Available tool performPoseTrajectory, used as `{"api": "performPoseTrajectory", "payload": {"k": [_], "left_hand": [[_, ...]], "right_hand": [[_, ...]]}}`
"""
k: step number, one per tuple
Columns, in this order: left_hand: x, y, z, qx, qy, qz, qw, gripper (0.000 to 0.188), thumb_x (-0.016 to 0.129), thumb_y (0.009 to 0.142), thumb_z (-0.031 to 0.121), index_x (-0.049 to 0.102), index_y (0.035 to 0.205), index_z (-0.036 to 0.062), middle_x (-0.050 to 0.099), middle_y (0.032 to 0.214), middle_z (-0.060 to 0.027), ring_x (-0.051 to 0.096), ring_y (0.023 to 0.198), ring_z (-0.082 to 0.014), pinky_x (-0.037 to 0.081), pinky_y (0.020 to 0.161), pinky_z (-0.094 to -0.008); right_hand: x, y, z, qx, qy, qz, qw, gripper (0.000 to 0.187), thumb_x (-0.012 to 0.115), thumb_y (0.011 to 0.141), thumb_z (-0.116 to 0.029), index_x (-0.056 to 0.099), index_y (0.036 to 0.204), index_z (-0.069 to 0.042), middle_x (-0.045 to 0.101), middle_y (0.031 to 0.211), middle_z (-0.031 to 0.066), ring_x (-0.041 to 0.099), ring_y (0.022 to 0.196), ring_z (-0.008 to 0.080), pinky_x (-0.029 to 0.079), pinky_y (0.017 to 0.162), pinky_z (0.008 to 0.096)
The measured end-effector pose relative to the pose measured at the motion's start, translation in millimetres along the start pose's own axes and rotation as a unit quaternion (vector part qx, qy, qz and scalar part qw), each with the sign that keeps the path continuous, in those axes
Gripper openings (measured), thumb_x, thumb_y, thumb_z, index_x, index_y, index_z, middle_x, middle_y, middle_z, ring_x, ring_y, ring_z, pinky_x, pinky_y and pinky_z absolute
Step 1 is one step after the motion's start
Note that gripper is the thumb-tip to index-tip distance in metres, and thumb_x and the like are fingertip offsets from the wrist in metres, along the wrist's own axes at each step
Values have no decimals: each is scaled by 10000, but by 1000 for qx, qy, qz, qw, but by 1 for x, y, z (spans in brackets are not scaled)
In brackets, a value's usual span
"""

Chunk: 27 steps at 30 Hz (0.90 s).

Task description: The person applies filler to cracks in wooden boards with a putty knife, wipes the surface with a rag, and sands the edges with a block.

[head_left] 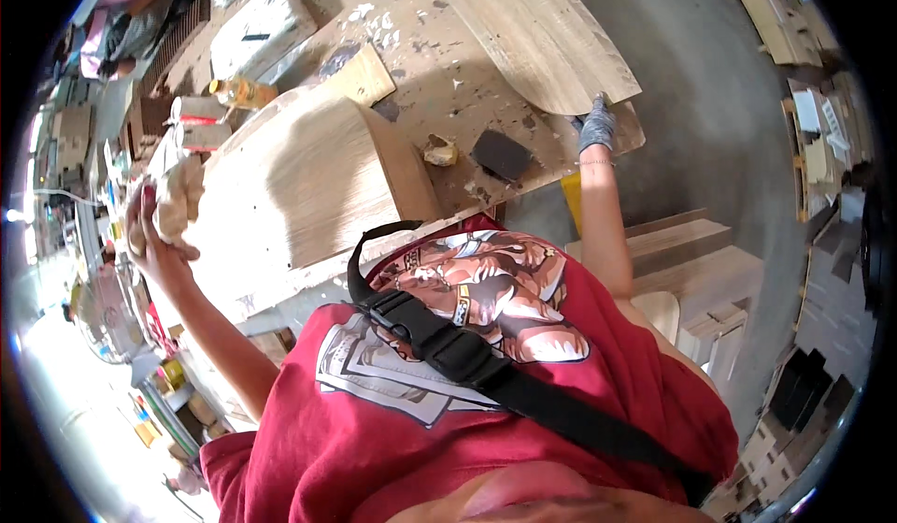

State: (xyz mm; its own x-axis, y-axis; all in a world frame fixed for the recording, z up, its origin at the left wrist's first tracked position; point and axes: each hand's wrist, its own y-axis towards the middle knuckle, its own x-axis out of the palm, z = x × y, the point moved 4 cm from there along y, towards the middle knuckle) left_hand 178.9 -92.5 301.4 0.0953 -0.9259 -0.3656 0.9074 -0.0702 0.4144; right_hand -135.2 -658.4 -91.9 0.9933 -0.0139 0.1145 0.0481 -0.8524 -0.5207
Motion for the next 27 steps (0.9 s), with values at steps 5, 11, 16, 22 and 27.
{"api": "performPoseTrajectory", "payload": {"k": [5, 11, 16, 22, 27], "left_hand": [[-70, -58, -52, -53, -34, 131, 989, 286, 508, 967, 179, 659, 1143, 12, 671, 1114, -62, 618, 785, -80, 442, 479, -179], [-78, -74, -84, -32, 2, 194, 981, 212, 607, 950, 160, 665, 1106, 30, 704, 928, -80, 423, 416, -33, 261, 310, -198], [-89, -79, -82, -21, -3, 223, 975, 214, 645, 939, 159, 662, 1105, 24, 682, 860, -28, 434, 460, -21, 310, 372, -181], [-131, -102, -111, -71, -30, 288, 955, 218, 648, 941, 161, 654, 1103, 15, 690, 924, -52, 467, 509, -20, 367, 412, -172], [-110, -93, -108, 20, -22, 273, 961, 191, 566, 945, 23, 672, 1101, 1, 694, 1013, -75, 605, 793, -89, 475, 606, -196]], "right_hand": [[-20, -4, -30, -166, -479, -131, 852, 414, 553, 945, -460, 644, 916, -57, 636, 683, 52, 608, 564, 167, 475, 472, 297], [44, -113, -123, -121, -372, -232, 890, 374, 571, 943, -422, 638, 845, -68, 629, 639, 24, 573, 508, 105, 460, 488, 246], [120, -206, -102, -249, -278, -400, 837, 270, 620, 949, -298, 666, 962, -33, 684, 818, 43, 609, 707, 75, 510, 636, 232], [127, -242, -88, -361, -244, -398, 807, 241, 638, 934, -161, 668, 1122, -14, 684, 1036, 41, 586, 949, 101, 479, 888, 277], [121, -180, -86, -303, -176, -368, 861, 244, 605, 938, -117, 663, 1150, -10, 677, 1069, 46, 577, 964, 115, 466, 894, 274]]}}
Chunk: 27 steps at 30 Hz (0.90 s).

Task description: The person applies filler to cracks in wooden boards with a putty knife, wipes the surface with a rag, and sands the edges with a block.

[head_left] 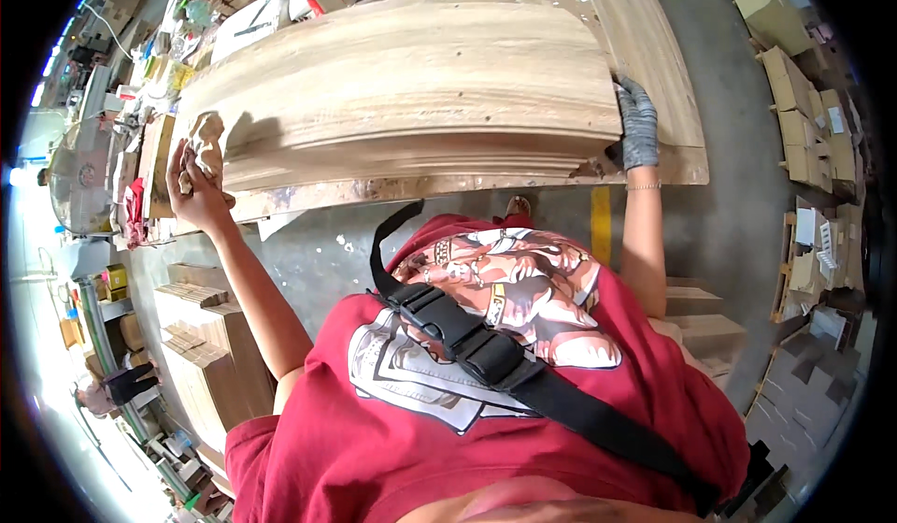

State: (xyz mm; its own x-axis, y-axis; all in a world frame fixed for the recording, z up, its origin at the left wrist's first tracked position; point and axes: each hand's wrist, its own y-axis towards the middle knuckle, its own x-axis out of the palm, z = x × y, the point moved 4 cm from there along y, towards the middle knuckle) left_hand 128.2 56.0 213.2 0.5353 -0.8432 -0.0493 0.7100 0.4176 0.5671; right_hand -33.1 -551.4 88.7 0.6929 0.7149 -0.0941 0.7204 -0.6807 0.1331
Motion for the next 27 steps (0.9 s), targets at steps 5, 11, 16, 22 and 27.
{"api": "performPoseTrajectory", "payload": {"k": [5, 11, 16, 22, 27], "left_hand": [[-10, -3, -43, 4, 54, -28, 998, 174, 565, 912, -10, 704, 1012, 20, 704, 984, -48, 620, 831, -121, 501, 664, -269], [-32, 23, -45, -46, 11, -46, 998, 139, 565, 940, 37, 692, 980, -3, 711, 949, -66, 623, 723, -107, 477, 494, -221], [-25, 24, -25, -33, -3, -20, 999, 128, 570, 943, 35, 687, 993, 21, 712, 937, -54, 526, 551, -43, 318, 378, -188], [-20, 38, -21, 62, 31, -16, 998, 124, 590, 928, 26, 701, 981, 17, 709, 921, -29, 562, 646, -42, 390, 464, -199], [-49, 42, -27, 49, 51, 46, 996, 146, 575, 909, 13, 689, 994, -24, 705, 951, -92, 645, 792, -162, 544, 607, -259]], "right_hand": [[-32, -3, -32, -108, -54, 115, 986, 216, 581, 949, -115, 659, 1117, -4, 674, 1103, 70, 598, 1020, 146, 469, 939, 284], [-139, 7, 97, 12, -605, 125, 786, 508, 679, 835, -288, 557, 1243, -11, 588, 1241, 246, 548, 1179, 389, 454, 983, 427], [-113, -6, 124, 102, -596, -7, 796, 727, 799, 680, -387, 554, 1323, -151, 590, 1310, 139, 552, 1209, 328, 435, 1023, 411], [-155, 23, 128, 40, -278, 62, 958, 552, 766, 751, -295, 595, 1211, -41, 641, 1192, 129, 579, 1109, 276, 481, 940, 389], [-133, 56, 16, -28, 68, 161, 984, 521, 801, 774, -352, 591, 1172, -89, 599, 1041, -17, 554, 887, 107, 455, 796, 270]]}}
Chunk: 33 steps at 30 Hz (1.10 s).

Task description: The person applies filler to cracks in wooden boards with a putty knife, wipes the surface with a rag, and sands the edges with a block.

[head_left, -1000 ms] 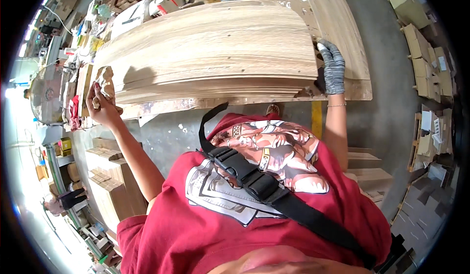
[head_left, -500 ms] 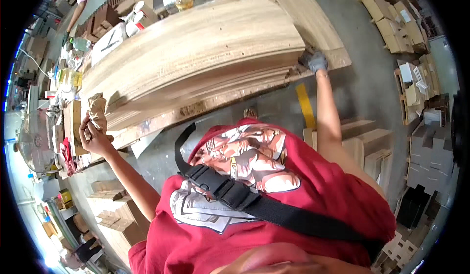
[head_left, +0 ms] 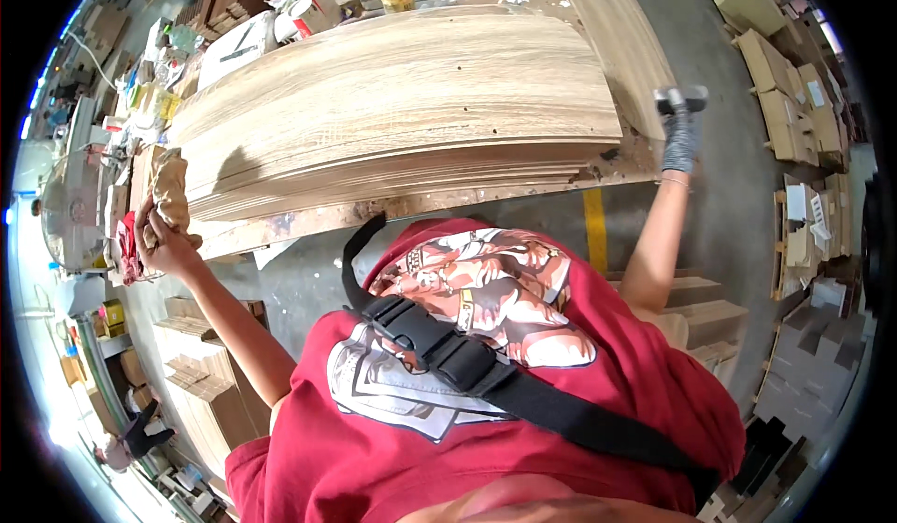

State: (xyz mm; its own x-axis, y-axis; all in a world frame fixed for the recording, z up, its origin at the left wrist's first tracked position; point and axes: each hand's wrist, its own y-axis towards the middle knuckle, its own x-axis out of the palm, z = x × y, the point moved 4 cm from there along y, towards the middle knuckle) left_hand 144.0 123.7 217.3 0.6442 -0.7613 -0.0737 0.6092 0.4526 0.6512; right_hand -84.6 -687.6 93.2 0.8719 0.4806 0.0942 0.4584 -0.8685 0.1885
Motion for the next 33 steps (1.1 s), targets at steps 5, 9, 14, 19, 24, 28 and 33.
{"api": "performPoseTrajectory", "payload": {"k": [5, 9, 14, 19, 24, 28, 33], "left_hand": [[81, -31, 23, 37, -30, -153, 987, 191, 529, 915, -29, 688, 1016, 6, 684, 969, -72, 638, 885, -150, 553, 688, -284], [148, -62, 63, 37, -57, -334, 940, 285, 562, 867, -49, 716, 1055, 101, 690, 1032, -85, 665, 904, -184, 543, 716, -293], [180, -119, 87, 154, 38, -459, 874, 359, 724, 835, 327, 703, 1139, 139, 628, 1244, -76, 631, 1099, -282, 524, 888, -392], [174, -97, 65, 113, -21, -501, 858, 460, 808, 769, 264, 682, 1189, 125, 591, 1300, -117, 615, 1138, -283, 526, 916, -387], [162, -52, 33, 81, 24, -508, 857, 442, 782, 776, 152, 671, 1201, 108, 603, 1288, -113, 611, 1149, -270, 497, 949, -369], [174, -60, 36, 115, -14, -494, 862, 392, 740, 823, 212, 674, 1201, 135, 601, 1301, -85, 621, 1134, -260, 502, 896, -346], [194, -83, 69, 71, 19, -482, 873, 392, 725, 833, 274, 668, 1212, 190, 596, 1315, -41, 638, 1092, -234, 501, 840, -312]], "right_hand": [[84, -43, -146, -175, 27, -84, 981, 253, 736, 812, -134, 586, 1015, -133, 564, 928, -23, 558, 869, 108, 496, 773, 284], [111, -51, -149, -106, 90, -103, 985, 512, 811, 698, 3, 566, 1141, -75, 589, 1054, 33, 613, 893, 170, 588, 771, 337], [164, -81, -140, -224, 12, -204, 953, 579, 849, 672, -60, 561, 1175, -62, 615, 1011, 35, 616, 828, 129, 584, 694, 303], [227, -164, -153, -119, 35, -299, 946, 399, 805, 773, -150, 555, 1080, -91, 615, 965, -6, 603, 869, 114, 521, 825, 275], [251, -203, -117, -142, -49, -269, 951, 756, 874, 705, -206, 367, 1260, -124, 544, 1141, 54, 569, 1030, 180, 528, 907, 320], [235, -207, -130, -153, -114, -269, 944, 758, 890, 672, -167, 373, 1227, -156, 526, 1131, 76, 573, 1031, 194, 573, 864, 330], [195, -187, -138, -54, -44, -199, 977, 778, 859, 681, -40, 366, 1273, -148, 553, 1119, 59, 585, 1006, 174, 557, 898, 323]]}}
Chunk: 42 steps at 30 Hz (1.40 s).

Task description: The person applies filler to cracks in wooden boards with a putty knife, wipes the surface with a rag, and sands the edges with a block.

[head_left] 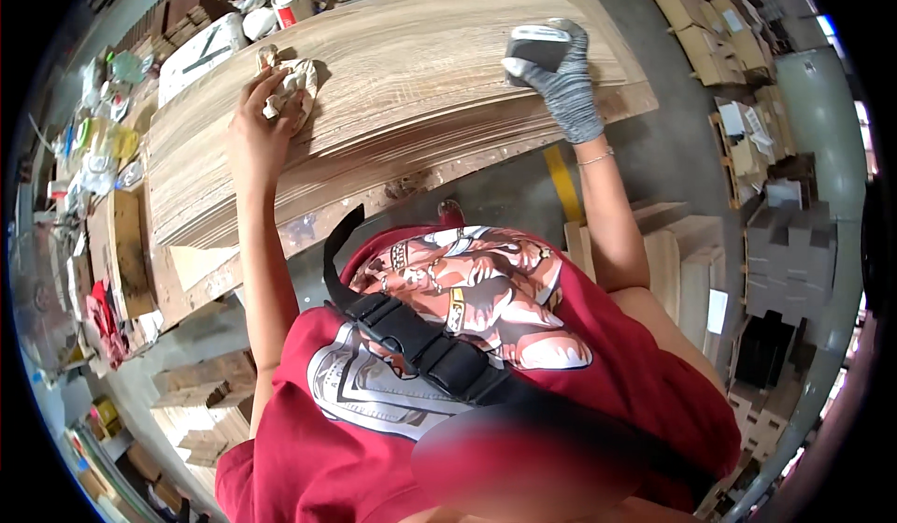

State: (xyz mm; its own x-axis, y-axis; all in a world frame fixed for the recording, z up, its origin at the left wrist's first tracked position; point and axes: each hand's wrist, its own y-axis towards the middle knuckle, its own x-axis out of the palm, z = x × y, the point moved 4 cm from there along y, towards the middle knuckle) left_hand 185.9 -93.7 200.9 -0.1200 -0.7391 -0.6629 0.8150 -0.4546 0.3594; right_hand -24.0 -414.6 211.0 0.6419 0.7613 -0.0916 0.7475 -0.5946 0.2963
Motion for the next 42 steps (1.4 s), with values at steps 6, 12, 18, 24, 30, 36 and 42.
{"api": "performPoseTrajectory", "payload": {"k": [6, 12, 18, 24, 30, 36, 42], "left_hand": [[15, 2, 2, 2, 33, -2, 999, 385, 719, 836, 302, 671, 1199, 183, 600, 1303, -37, 630, 1094, -250, 501, 869, -341], [20, -3, 23, -30, 13, -18, 999, 390, 708, 835, 271, 663, 1206, 160, 594, 1305, -61, 609, 1134, -271, 486, 923, -357], [14, -6, 28, -13, -1, 2, 1000, 382, 700, 828, 249, 668, 1190, 132, 596, 1298, -69, 601, 1142, -279, 475, 939, -361], [11, -8, 40, 4, 19, 7, 1000, 390, 715, 814, 247, 674, 1185, 134, 597, 1298, -66, 593, 1158, -269, 468, 951, -358], [5, -11, 35, -11, 2, 7, 1000, 372, 702, 827, 253, 678, 1185, 154, 599, 1303, -54, 591, 1165, -263, 464, 953, -353], [1, -13, 33, -3, -20, 3, 1000, 385, 696, 831, 238, 667, 1205, 151, 591, 1317, -67, 594, 1166, -268, 474, 930, -347], [6, -11, 34, 10, -22, 13, 1000, 400, 688, 831, 214, 657, 1226, 157, 589, 1325, -52, 610, 1149, -242, 491, 907, -332]], "right_hand": [[6, 4, 9, -143, -190, -23, 971, 739, 872, 684, -145, 375, 1232, -165, 548, 1087, 66, 579, 985, 190, 562, 837, 317], [-13, 15, 5, -52, -215, -14, 975, 785, 870, 673, -75, 364, 1267, -166, 553, 1107, 81, 581, 1009, 193, 579, 802, 330], [-26, 30, 9, 78, -219, 35, 972, 898, 902, 651, -207, 298, 1294, -39, 560, 1143, 162, 611, 962, 236, 603, 744, 365], [5, 13, -17, -63, -318, 7, 946, 749, 863, 698, -178, 357, 1245, -98, 580, 1100, 146, 581, 1032, 263, 511, 905, 391], [-51, 26, -2, 77, -246, 13, 966, 781, 834, 713, -142, 302, 1283, -97, 567, 1123, 160, 583, 1057, 280, 511, 928, 397], [-22, 16, -11, 11, -291, 11, 957, 770, 844, 703, -119, 328, 1275, -131, 568, 1119, 138, 583, 1032, 257, 526, 920, 373], [-9, 12, -16, -77, -335, -18, 939, 735, 796, 716, -49, 329, 1279, -123, 581, 1079, 149, 614, 966, 237, 571, 839, 366]]}}
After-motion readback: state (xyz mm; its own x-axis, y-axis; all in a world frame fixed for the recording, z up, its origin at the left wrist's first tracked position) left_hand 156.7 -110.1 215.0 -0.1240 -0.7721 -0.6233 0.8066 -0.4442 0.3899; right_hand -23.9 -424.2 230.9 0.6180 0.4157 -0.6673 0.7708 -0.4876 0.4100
